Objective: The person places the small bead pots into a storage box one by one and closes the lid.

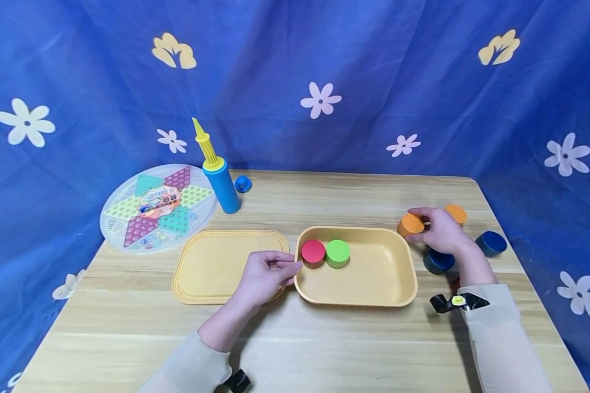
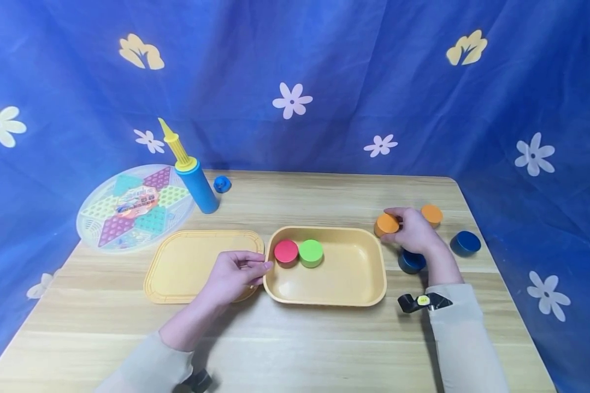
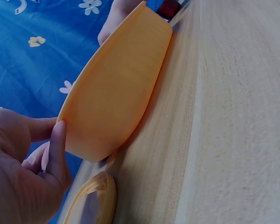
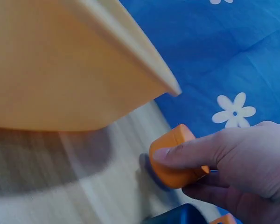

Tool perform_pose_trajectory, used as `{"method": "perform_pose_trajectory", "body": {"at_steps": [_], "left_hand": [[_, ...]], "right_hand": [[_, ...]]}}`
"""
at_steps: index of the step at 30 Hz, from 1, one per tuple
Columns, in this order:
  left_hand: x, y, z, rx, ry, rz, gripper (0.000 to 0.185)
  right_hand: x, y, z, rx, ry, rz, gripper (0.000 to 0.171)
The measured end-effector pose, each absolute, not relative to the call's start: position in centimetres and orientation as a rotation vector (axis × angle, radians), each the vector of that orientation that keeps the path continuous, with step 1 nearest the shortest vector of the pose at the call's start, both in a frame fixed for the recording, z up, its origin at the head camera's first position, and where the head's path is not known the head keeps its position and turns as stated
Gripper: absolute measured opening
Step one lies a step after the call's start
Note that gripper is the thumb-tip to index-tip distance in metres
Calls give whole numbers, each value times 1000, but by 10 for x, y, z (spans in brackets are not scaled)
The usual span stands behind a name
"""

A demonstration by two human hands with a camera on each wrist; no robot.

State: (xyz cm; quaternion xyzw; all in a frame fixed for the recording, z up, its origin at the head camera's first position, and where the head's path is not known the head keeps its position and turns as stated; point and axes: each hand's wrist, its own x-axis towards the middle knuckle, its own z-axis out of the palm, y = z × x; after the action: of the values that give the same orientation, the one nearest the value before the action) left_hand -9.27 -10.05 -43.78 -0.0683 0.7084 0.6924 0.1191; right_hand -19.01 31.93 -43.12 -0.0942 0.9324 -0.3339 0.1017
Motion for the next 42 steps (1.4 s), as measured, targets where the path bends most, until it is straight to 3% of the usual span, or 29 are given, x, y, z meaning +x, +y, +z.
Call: {"method": "perform_pose_trajectory", "body": {"at_steps": [20,42], "left_hand": [[-97,-101,-441,-186,2053,2036,20],[-95,-102,-442,-178,2058,2034,20]], "right_hand": [[-155,282,-380,-611,2809,-1177,64],[-146,229,-412,-760,2667,-1106,67]]}}
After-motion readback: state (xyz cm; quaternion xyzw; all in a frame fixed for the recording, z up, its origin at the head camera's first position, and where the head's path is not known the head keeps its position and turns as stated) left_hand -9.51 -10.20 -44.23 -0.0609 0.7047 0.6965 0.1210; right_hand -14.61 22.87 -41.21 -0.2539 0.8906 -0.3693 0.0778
